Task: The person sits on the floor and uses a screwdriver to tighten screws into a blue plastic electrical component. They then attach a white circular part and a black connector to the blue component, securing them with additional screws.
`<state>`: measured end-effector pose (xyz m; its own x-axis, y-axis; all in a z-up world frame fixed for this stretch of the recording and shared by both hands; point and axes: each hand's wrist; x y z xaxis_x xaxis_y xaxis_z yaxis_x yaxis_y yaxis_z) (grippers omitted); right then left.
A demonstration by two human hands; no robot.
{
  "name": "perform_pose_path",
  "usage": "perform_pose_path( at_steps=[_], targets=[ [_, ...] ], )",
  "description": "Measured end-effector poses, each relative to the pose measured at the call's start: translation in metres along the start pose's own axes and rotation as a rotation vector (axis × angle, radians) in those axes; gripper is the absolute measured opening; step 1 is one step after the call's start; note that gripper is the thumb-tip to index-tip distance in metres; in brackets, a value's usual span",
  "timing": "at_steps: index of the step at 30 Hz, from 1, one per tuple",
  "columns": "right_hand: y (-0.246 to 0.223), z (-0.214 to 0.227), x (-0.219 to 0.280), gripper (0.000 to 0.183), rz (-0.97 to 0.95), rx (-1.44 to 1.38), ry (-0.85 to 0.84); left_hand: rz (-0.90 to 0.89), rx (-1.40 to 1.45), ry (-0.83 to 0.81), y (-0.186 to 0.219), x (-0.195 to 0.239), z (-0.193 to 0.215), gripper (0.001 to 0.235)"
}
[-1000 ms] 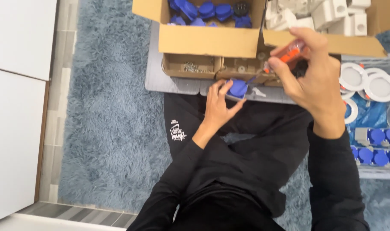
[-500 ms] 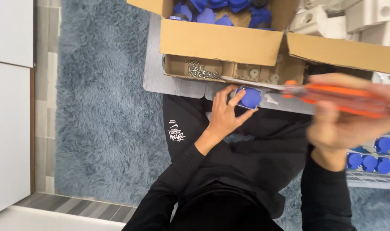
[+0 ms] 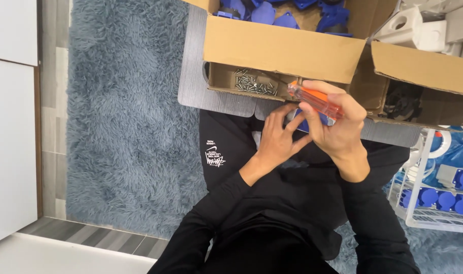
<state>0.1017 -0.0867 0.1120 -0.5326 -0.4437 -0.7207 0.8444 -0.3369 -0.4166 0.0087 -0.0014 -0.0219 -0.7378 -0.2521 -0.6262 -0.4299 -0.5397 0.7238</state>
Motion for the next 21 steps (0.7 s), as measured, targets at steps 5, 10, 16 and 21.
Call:
perform_pose_path(
  at_steps=[5,10,16,21],
  targets=[
    [0.000,0.014,0.003,0.046,0.030,0.026,0.012,-0.003,0.002,0.012,0.010,-0.004,0.005,0.077],
    [-0.019,0.045,0.005,0.050,-0.111,0.052,-0.008,0.177,0.035,-0.091,0.022,-0.006,0.010,0.085],
    [-0.030,0.066,0.025,0.042,-0.228,-0.002,0.060,0.161,0.113,-0.057,0.025,-0.010,0.015,0.100],
    [-0.030,0.091,0.047,0.034,-0.282,0.082,0.214,0.220,0.184,-0.025,0.043,-0.024,0.056,0.083]
  ],
)
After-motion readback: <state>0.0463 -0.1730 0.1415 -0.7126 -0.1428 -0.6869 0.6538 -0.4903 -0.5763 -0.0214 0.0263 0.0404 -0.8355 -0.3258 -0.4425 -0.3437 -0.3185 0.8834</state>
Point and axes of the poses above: each hand's wrist, its own x-axis away from the middle knuckle, its own z-axis out of the back of the hand, y = z × x, and after that the axes turned 15 degrees about x, right-handed
